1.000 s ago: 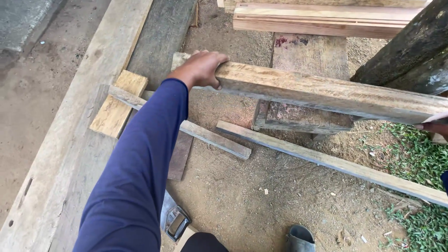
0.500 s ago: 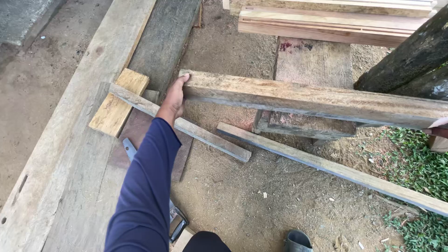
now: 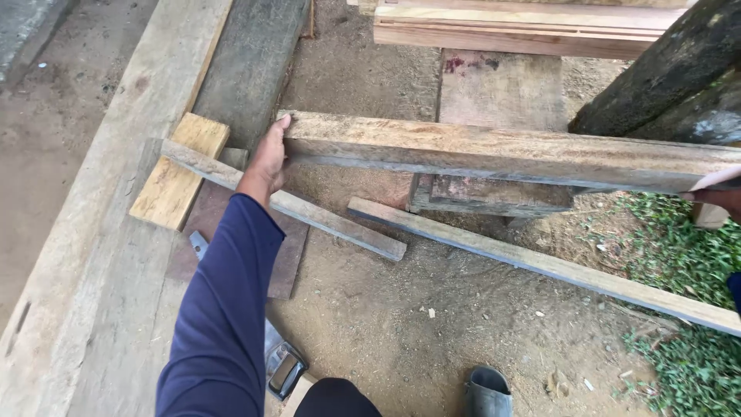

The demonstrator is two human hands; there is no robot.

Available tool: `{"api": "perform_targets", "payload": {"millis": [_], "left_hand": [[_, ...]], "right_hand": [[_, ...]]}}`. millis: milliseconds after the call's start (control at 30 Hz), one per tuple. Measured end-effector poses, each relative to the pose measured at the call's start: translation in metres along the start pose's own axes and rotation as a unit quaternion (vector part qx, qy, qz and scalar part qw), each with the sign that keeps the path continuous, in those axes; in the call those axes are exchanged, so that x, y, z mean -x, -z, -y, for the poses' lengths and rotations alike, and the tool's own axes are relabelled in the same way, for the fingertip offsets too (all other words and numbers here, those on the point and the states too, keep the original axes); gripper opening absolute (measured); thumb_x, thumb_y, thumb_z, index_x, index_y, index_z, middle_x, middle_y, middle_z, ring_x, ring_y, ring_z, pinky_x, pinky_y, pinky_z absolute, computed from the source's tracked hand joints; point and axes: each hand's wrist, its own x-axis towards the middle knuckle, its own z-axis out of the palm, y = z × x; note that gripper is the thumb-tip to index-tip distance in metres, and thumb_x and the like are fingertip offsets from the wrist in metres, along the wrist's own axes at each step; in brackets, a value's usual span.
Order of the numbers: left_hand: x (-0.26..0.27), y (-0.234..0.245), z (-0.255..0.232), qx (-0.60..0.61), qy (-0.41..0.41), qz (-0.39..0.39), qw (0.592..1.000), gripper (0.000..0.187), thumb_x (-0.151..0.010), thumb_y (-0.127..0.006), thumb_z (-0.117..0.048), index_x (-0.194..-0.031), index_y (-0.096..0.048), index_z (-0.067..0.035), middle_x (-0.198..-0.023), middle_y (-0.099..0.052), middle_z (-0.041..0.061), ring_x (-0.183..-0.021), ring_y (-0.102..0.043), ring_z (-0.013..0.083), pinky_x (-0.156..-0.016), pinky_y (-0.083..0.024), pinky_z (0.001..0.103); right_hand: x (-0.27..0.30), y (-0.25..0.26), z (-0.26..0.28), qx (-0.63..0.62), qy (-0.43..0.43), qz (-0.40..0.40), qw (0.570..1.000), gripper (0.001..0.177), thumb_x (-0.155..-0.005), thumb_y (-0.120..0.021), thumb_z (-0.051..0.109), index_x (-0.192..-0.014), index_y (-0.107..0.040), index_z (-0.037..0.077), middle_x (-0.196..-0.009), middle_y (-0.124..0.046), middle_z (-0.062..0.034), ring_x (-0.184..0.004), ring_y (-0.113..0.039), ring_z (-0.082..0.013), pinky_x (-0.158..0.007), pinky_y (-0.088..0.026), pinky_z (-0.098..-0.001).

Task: The recorder is sawing a piece of wood into smaller pieces.

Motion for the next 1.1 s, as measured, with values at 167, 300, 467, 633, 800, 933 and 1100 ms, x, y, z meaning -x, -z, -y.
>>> {"api": "perform_targets", "payload": {"millis": [167,300,467,633,800,933,1100], "left_hand": [[-0.010,0.004,0.005,-0.061,-0.002,-0.010,0.998,0.075,-0.087,-0.059,-0.059,-0.145,-0.054,-0.012,-0.150,-0.054,0.005,-0.135,-0.049,0.0210,-0.115,-0.032,0.045],[-0.017,0.009,0.008,-0.028,-0.054,0.029,0.998,0.063,-0.093,-0.058,-0.051,-0.139,-0.057,-0.009,-0.145,-0.058,0.006,-0.134,-0.051,0.0207,-0.118,-0.033,0.040],[-0.010,0.001,0.005,0.014,-0.089,-0.027,0.996,0.051,-0.094,-0.060,-0.041,-0.132,-0.060,-0.008,-0.135,-0.063,0.008,-0.126,-0.060,0.0235,-0.113,-0.043,0.041],[0.002,-0.002,0.009,0.065,-0.081,-0.088,0.991,0.054,-0.092,-0.061,-0.046,-0.133,-0.056,-0.012,-0.131,-0.062,0.007,-0.121,-0.063,0.0229,-0.104,-0.050,0.046],[-0.001,0.025,0.021,0.062,-0.112,-0.105,0.986,0.055,-0.093,-0.064,-0.043,-0.135,-0.056,-0.010,-0.136,-0.062,0.008,-0.125,-0.062,0.0248,-0.106,-0.048,0.046],[0.009,0.042,0.020,0.045,-0.099,-0.102,0.989,0.053,-0.094,-0.061,-0.045,-0.136,-0.058,-0.012,-0.137,-0.064,0.008,-0.128,-0.064,0.0251,-0.107,-0.050,0.045],[0.018,0.051,0.020,0.039,-0.124,-0.095,0.987,0.049,-0.096,-0.058,-0.044,-0.134,-0.057,-0.012,-0.135,-0.062,0.008,-0.124,-0.064,0.0258,-0.100,-0.053,0.048]], "right_hand": [[0.010,0.028,-0.003,0.030,-0.058,-0.017,0.998,0.117,-0.054,-0.104,0.047,-0.137,-0.042,-0.010,-0.123,-0.063,-0.0317,-0.114,-0.065,-0.0465,-0.094,-0.053,-0.0513],[0.014,0.037,0.015,0.042,-0.103,-0.031,0.993,0.120,-0.053,-0.103,0.046,-0.141,-0.041,-0.008,-0.124,-0.064,-0.0320,-0.116,-0.064,-0.0469,-0.097,-0.052,-0.0514],[0.010,0.046,0.010,0.019,-0.080,-0.024,0.996,0.129,-0.047,-0.103,0.047,-0.143,-0.037,-0.009,-0.125,-0.062,-0.0336,-0.117,-0.061,-0.0486,-0.097,-0.050,-0.0508],[0.005,0.044,0.012,-0.006,-0.035,0.011,0.999,0.112,-0.052,-0.097,0.058,-0.128,-0.047,-0.007,-0.118,-0.065,-0.0311,-0.117,-0.062,-0.0469,-0.099,-0.048,-0.0487],[0.023,0.046,0.028,0.018,-0.003,-0.017,1.000,0.102,-0.055,-0.096,0.060,-0.120,-0.051,-0.004,-0.115,-0.065,-0.0278,-0.117,-0.061,-0.0455,-0.098,-0.047,-0.0496],[0.041,0.044,0.041,-0.016,-0.016,-0.009,1.000,0.097,-0.054,-0.098,0.055,-0.117,-0.052,-0.003,-0.111,-0.063,-0.0271,-0.112,-0.059,-0.0423,-0.097,-0.046,-0.0472],[0.043,0.041,0.038,-0.120,0.043,-0.022,0.992,0.097,-0.060,-0.094,0.052,-0.126,-0.050,-0.003,-0.111,-0.062,-0.0232,-0.109,-0.060,-0.0384,-0.095,-0.046,-0.0456]]}}
